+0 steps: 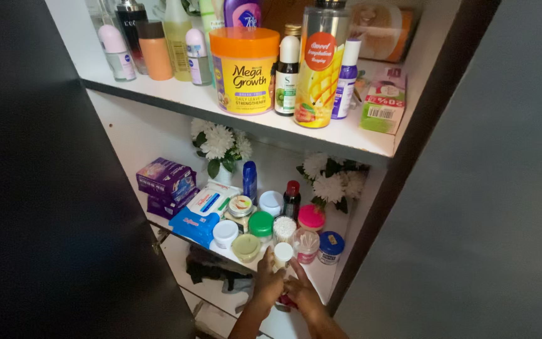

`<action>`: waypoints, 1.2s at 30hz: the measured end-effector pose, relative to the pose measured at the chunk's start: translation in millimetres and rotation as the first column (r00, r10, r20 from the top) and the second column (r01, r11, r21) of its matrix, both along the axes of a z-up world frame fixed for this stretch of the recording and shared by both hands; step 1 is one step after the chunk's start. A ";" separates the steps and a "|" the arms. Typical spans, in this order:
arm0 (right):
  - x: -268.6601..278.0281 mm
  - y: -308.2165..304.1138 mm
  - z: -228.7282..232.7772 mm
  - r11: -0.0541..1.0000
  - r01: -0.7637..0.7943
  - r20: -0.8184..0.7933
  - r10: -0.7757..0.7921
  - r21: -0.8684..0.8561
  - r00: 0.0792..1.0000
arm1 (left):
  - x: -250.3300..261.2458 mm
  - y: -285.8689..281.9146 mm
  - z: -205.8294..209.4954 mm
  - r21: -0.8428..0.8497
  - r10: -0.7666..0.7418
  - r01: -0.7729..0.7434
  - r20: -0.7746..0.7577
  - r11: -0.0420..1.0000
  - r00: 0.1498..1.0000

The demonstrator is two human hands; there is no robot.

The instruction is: The person repeatedly takes small jars and containers from a cabinet shelf and places them on a nearby chair. The person handles each item one at a time, moving them from the cabinet to the chair seat.

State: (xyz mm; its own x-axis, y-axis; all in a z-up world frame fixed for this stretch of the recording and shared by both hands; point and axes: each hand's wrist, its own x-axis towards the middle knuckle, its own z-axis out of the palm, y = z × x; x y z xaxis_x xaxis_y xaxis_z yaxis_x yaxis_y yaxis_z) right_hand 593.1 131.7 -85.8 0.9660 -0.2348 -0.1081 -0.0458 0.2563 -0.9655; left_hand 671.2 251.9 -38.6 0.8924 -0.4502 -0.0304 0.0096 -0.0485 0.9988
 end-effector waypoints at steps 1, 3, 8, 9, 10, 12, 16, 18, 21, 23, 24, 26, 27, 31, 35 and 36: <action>-4.0 3.6 5.1 0.999 0.037 -0.064 -0.035 0.027 0.997 | -0.9 2.4 3.8 0.094 0.004 -0.011 0.071 0.995 0.997; -16.4 11.1 15.6 0.991 0.117 -0.194 -0.101 0.072 0.976 | -2.6 6.2 11.9 0.178 0.010 -0.033 0.131 0.983 0.991; -21.9 31.0 44.9 0.973 0.207 -0.230 -0.180 0.098 0.956 | -15.9 13.3 32.6 0.018 0.077 -0.076 -0.040 0.997 0.996; -26.0 34.8 50.3 0.971 0.224 -0.279 -0.191 0.090 0.941 | -20.5 14.4 36.2 -0.015 0.075 -0.076 -0.084 0.997 0.994; -28.4 39.7 55.9 0.969 0.208 -0.213 -0.177 0.133 0.961 | -24.8 14.8 39.8 -0.049 0.072 -0.078 -0.127 0.996 0.989; -31.5 48.2 68.8 0.962 0.168 -0.071 -0.157 0.214 0.985 | -29.1 14.1 47.6 -0.115 0.060 -0.084 -0.195 0.990 0.979; -55.8 60.0 95.6 0.957 0.249 -0.189 -0.220 0.151 0.957 | -46.5 16.6 58.2 -0.122 0.108 -0.129 -0.168 0.984 0.980; -65.8 62.0 105.6 0.953 0.272 -0.203 -0.243 0.130 0.948 | -55.7 18.2 63.8 -0.136 0.136 -0.149 -0.100 0.979 0.986; -76.8 58.2 113.4 0.945 0.285 -0.167 -0.258 0.162 0.952 | -73.2 19.8 73.4 -0.242 0.118 -0.131 -0.064 0.961 0.991; -86.4 55.2 115.5 0.966 0.244 0.035 -0.248 0.091 0.968 | -86.2 23.6 80.5 -0.294 0.090 -0.111 -0.082 0.950 0.993; -92.1 55.5 116.9 0.971 0.232 0.135 -0.237 0.053 0.962 | -92.1 25.4 84.9 -0.294 0.097 -0.103 -0.036 0.950 0.995; -104.6 57.0 123.9 0.957 0.290 0.050 -0.288 -0.026 0.956 | -105.2 31.3 93.9 -0.291 0.108 -0.087 0.057 0.953 0.992; -111.2 58.7 130.3 0.946 0.316 0.010 -0.317 -0.068 0.949 | -110.8 33.5 99.4 -0.300 0.099 -0.088 0.023 0.950 0.995; -140.9 75.7 163.0 0.913 0.337 0.055 -0.334 -0.231 0.941 | -134.9 39.1 119.8 -0.272 0.134 -0.143 -0.051 0.952 0.990; -172.6 81.2 191.1 0.904 0.375 0.174 -0.343 -0.206 0.923 | -163.5 38.4 130.8 -0.363 0.092 -0.124 -0.104 0.923 0.990; -180.9 81.1 195.7 0.908 0.385 0.277 -0.332 -0.166 0.902 | -170.7 38.6 133.1 -0.356 0.064 -0.095 -0.097 0.930 0.993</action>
